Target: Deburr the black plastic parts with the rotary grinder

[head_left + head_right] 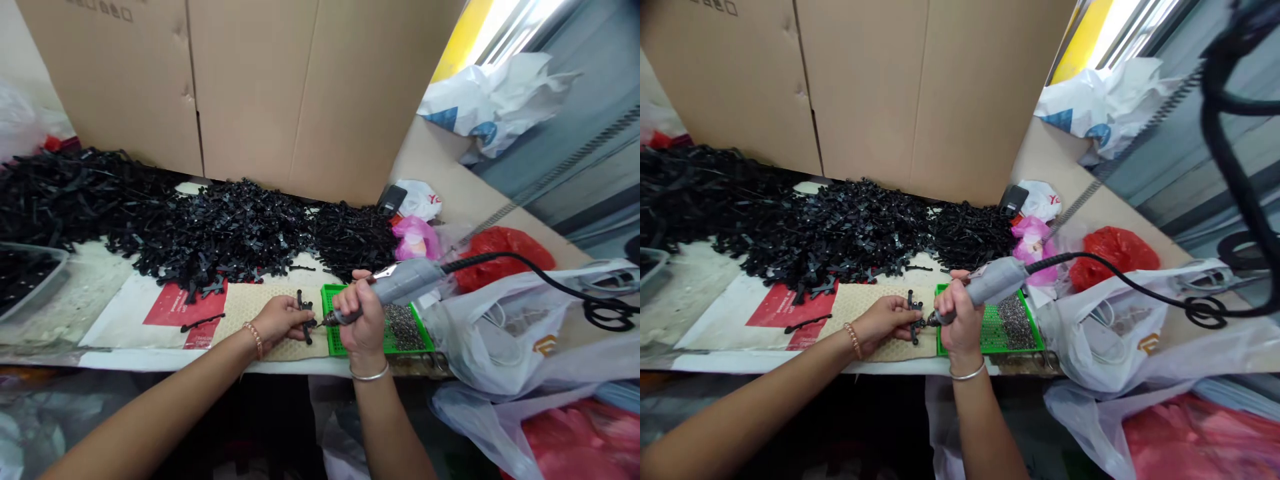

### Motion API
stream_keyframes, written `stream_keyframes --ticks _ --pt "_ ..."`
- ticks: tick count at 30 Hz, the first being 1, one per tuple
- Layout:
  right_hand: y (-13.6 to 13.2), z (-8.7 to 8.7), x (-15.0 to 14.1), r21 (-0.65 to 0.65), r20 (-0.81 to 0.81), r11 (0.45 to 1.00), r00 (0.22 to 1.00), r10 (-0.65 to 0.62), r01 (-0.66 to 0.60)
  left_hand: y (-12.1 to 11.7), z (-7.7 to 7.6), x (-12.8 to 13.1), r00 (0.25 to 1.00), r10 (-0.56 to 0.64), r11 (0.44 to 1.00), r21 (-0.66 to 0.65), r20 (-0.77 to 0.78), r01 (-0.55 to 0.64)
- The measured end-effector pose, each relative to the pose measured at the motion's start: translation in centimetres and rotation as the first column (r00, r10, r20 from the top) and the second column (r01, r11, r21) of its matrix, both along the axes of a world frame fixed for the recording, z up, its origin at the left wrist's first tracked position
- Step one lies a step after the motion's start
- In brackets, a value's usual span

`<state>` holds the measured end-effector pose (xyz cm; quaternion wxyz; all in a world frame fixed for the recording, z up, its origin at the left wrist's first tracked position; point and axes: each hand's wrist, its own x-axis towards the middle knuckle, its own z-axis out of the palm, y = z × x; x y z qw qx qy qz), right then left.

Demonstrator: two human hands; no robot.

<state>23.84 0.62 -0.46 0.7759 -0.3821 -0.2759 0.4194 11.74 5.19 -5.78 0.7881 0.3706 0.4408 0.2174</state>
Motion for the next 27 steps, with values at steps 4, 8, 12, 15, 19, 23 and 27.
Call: stream_keyframes --ticks 4,8,12,15,19,23,27 --pt "0.7 -0.6 -1.0 -0.025 0.026 1.0 1.0 0.013 -0.012 0.0 0.2 0.0 1.0 -0.007 1.0 0.012 -0.021 0.007" --pt "0.9 -0.8 -1.0 -0.022 0.044 1.0 0.999 0.006 -0.005 0.0 0.2 -0.1 1.0 -0.001 1.0 0.013 -0.028 0.001" --pt "0.9 -0.8 -0.9 -0.019 0.07 1.0 0.998 -0.005 0.006 0.0 0.1 -0.1 1.0 -0.001 1.0 0.008 -0.023 0.002" --pt "0.9 -0.8 -0.9 -0.029 0.09 1.0 0.996 -0.007 0.01 0.0 0.1 -0.1 1.0 -0.005 1.0 0.003 -0.018 0.005" --pt "0.9 -0.9 -0.8 -0.028 0.116 1.0 0.993 -0.006 0.01 0.0 0.0 -0.1 1.0 -0.004 1.0 -0.002 -0.005 0.004" --pt "0.8 -1.1 -0.8 -0.017 0.128 1.0 0.992 -0.003 0.005 0.0 -0.2 -0.1 1.0 -0.007 1.0 0.007 0.004 0.007" --pt "0.9 -1.3 -0.9 -0.001 0.096 1.0 0.995 0.012 -0.012 0.1 -0.7 -0.1 1.0 -0.024 0.999 0.022 0.017 0.024"
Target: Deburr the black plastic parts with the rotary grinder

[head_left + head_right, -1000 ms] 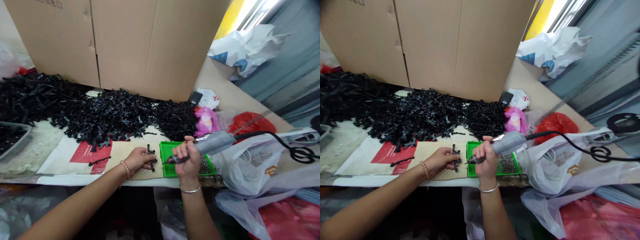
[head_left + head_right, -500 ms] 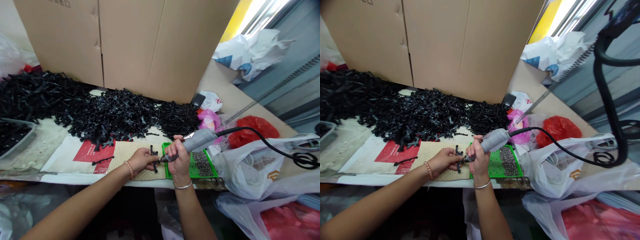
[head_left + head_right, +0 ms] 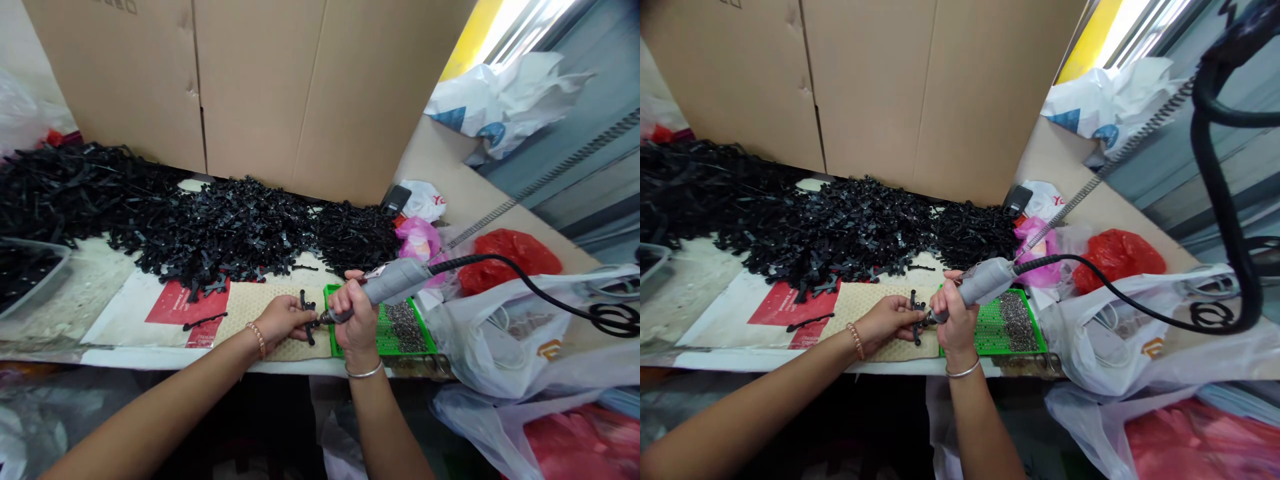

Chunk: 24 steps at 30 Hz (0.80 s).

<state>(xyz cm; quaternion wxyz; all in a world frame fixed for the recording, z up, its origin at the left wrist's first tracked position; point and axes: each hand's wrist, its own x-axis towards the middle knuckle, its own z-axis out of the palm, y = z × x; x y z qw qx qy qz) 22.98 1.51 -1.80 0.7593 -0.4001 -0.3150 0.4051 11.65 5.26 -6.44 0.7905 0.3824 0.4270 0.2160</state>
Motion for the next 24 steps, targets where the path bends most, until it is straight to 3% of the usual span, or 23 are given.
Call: stream_keyframes --ticks 10,18,24 --pt "-0.1 -0.3 -0.3 -0.003 0.078 1.0 0.997 0.027 -0.027 0.1 0.0 0.0 1.0 0.0 1.0 -0.009 0.001 0.0" --pt "0.2 -0.8 -0.2 -0.027 0.151 0.972 0.961 0.233 -0.232 0.1 -0.7 0.1 0.999 0.021 1.0 0.019 -0.029 -0.021" --pt "-0.1 -1.0 -0.4 -0.034 0.191 0.962 0.943 0.271 -0.27 0.1 -0.4 0.2 0.999 0.03 0.999 0.026 -0.043 -0.029"
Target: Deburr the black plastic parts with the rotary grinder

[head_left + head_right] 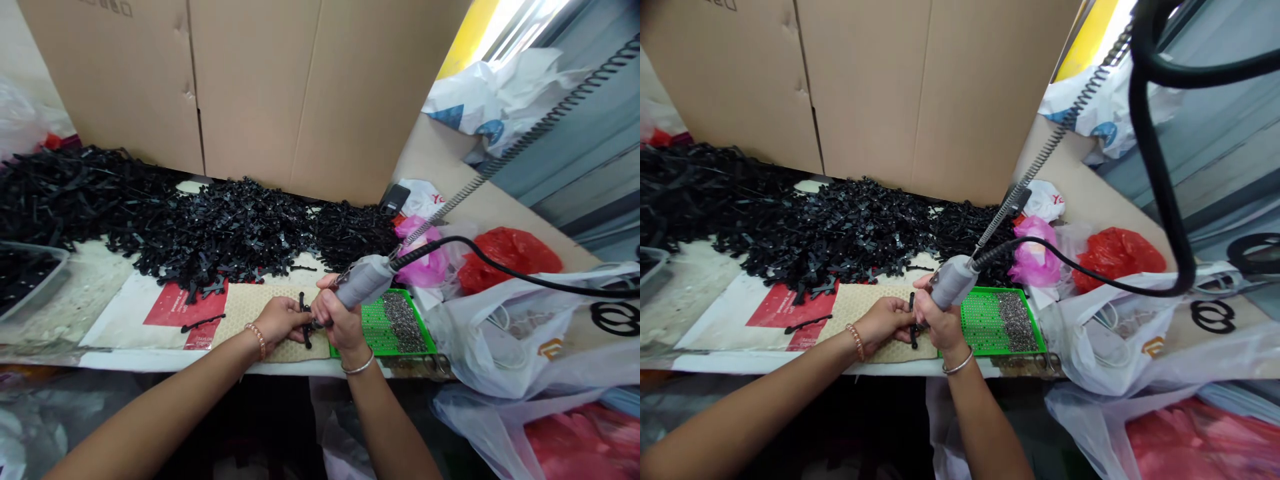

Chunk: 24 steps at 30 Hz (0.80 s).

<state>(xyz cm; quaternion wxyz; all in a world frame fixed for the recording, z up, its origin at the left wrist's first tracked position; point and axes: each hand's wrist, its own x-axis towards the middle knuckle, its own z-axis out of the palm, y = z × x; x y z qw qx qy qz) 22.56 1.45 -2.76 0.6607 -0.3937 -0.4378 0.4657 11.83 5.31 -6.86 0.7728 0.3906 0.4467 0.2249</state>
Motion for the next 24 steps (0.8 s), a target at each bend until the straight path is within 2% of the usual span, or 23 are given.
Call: stream_keyframes --ticks 3,6,9,11,16,24 --pt "-1.0 1.2 0.5 0.024 -0.038 0.997 0.996 -0.076 0.077 0.0 0.3 0.0 1.0 0.0 1.0 -0.026 0.028 0.0" --pt "-2.2 2.2 2.3 0.071 -0.04 0.964 0.967 -0.253 0.255 0.0 0.5 -0.2 0.998 -0.001 0.998 -0.055 0.057 0.004" --pt "-3.2 1.9 5.0 0.07 0.005 0.89 0.892 -0.452 0.451 0.1 0.8 -0.5 0.998 -0.016 0.998 -0.063 0.067 0.02" --pt "-3.8 1.0 6.5 0.033 0.021 0.852 0.852 -0.524 0.523 0.1 1.0 -0.7 0.997 -0.041 0.997 -0.058 0.059 0.044" --pt "-5.0 -0.7 7.9 -0.005 0.021 0.843 0.843 -0.537 0.537 0.1 1.3 -1.0 0.996 -0.069 0.996 -0.043 0.054 0.072" --pt "-4.3 -0.7 6.8 0.005 -0.027 0.888 0.887 -0.46 0.46 -0.1 1.3 -0.8 0.999 -0.032 0.996 -0.079 0.039 0.035"
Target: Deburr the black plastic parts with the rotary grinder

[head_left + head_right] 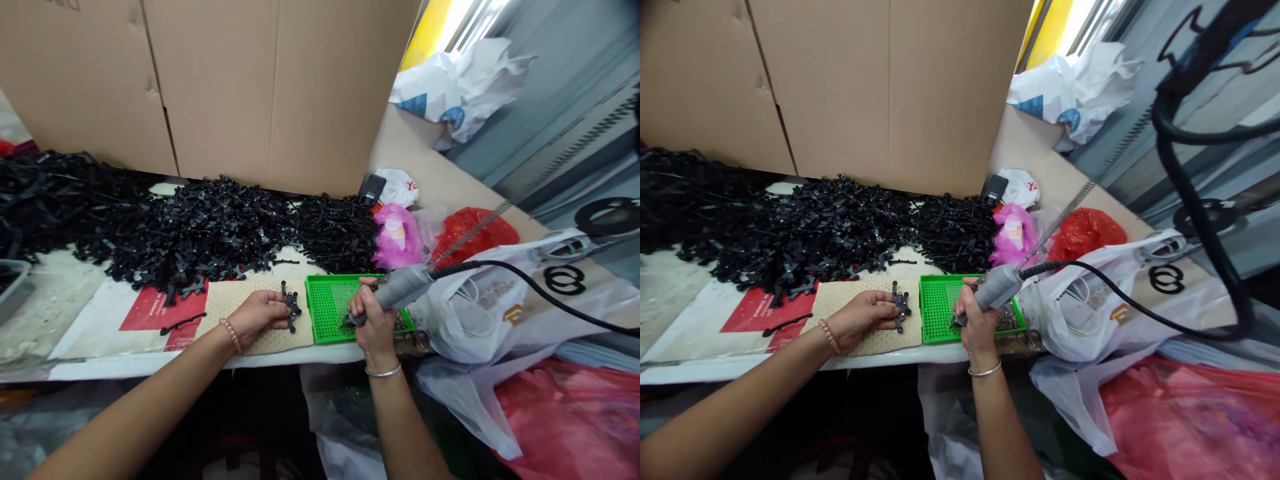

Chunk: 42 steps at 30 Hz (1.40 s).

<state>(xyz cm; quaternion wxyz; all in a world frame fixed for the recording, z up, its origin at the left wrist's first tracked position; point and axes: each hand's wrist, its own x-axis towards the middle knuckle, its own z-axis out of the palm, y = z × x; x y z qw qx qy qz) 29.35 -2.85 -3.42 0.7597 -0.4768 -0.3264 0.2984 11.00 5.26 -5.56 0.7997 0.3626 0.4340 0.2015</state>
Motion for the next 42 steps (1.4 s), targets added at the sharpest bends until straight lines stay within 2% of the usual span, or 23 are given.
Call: stream_keyframes --ticks 8,29,38,42 --pt "0.5 -0.8 0.2 -0.003 0.023 1.0 0.999 0.031 -0.031 0.1 -0.3 0.0 1.0 -0.005 1.0 0.006 0.001 0.005" --pt "0.5 -1.0 0.0 -0.028 0.067 0.999 0.997 0.043 -0.041 0.0 0.0 0.0 1.0 0.006 1.0 0.009 -0.001 -0.006" --pt "0.5 -1.6 0.0 -0.002 0.056 0.999 0.997 0.05 -0.05 0.0 -0.4 0.0 1.0 0.003 1.0 0.011 0.013 -0.003" --pt "0.4 -0.8 0.1 0.002 0.058 1.0 0.998 0.02 -0.021 0.0 -0.5 0.1 1.0 0.008 1.0 0.014 0.005 -0.008"
